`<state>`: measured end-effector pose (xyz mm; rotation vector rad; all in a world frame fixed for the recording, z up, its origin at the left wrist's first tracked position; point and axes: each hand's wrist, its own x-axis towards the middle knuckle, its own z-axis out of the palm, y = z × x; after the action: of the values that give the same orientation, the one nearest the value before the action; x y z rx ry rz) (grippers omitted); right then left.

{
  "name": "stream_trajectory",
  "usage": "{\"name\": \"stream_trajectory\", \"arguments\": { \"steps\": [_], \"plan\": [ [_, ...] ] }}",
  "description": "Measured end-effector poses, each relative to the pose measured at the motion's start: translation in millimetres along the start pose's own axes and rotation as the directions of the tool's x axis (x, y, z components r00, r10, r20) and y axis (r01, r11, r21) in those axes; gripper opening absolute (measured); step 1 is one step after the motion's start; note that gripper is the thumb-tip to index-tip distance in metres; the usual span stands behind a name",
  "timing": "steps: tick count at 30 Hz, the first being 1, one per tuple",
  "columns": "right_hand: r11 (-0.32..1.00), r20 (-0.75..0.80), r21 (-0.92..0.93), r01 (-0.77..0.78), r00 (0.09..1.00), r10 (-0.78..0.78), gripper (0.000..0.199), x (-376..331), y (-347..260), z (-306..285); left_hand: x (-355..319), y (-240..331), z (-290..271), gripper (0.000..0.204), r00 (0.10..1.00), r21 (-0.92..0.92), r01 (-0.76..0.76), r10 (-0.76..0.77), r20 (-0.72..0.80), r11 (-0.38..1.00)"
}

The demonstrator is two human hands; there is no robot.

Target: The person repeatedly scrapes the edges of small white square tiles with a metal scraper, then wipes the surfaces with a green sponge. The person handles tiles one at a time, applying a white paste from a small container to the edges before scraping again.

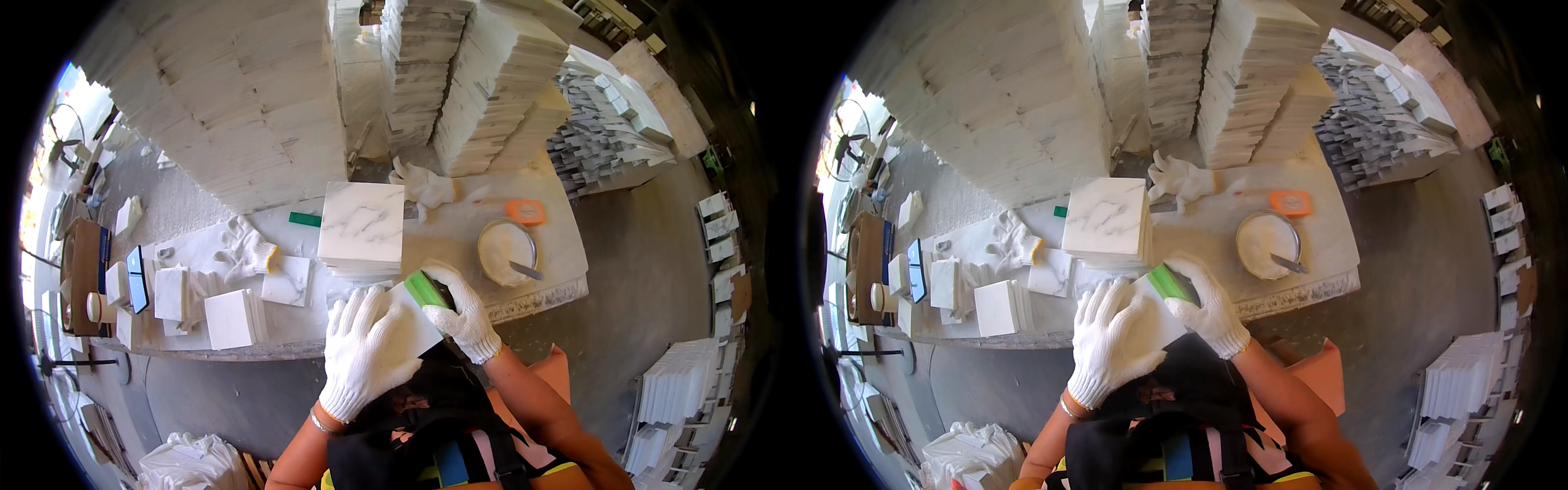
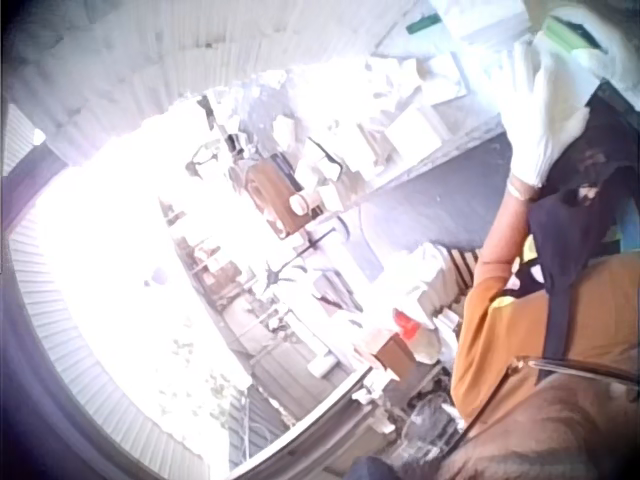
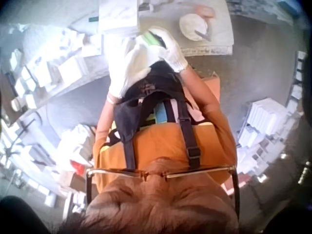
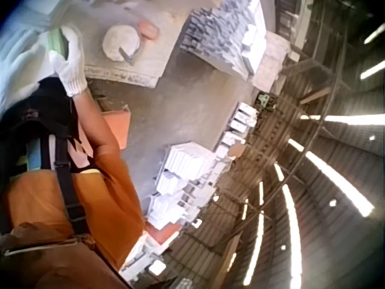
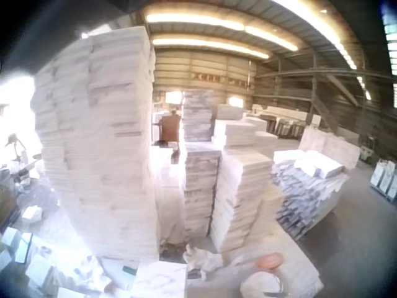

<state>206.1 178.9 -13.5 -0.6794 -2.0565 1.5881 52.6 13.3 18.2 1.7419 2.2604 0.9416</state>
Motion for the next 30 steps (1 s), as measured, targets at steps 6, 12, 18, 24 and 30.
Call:
{"name": "stream_trajectory", "arguments": {
  "steps": [6,12,18,24,30],
  "plan": [
    [0.986,0.064,-0.047,0.161,0.985,-0.157,0.061,-37.0,-13.7,-3.6,-5.8,-4.8,0.8,0.082,1.000,-0.008,-0.009,0.009,-0.029,1.000],
    [0.962,0.046,0.220,-0.161,0.987,0.154,0.075,-8.5,1.3,4.8,-3.2,-4.4,-1.4,0.084,1.000,0.002,-0.026,0.026,-0.013,1.000],
    [0.985,0.073,-0.019,0.174,0.982,-0.172,0.060,-41.6,-16.7,-4.0,-6.7,-6.3,2.0,0.082,1.000,0.007,0.007,-0.007,0.003,1.000],
    [0.995,0.038,-0.052,0.079,0.996,-0.077,0.063,-1.3,-1.4,0.0,-4.5,-4.1,-2.8,0.085,0.999,-0.005,-0.034,0.034,-0.008,0.999],
    [0.942,0.120,-0.188,0.279,0.958,-0.260,0.059,-31.3,-21.8,-5.9,-7.4,-8.5,5.0,0.084,0.999,0.012,-0.038,0.038,-0.022,0.999]
  ]
}}
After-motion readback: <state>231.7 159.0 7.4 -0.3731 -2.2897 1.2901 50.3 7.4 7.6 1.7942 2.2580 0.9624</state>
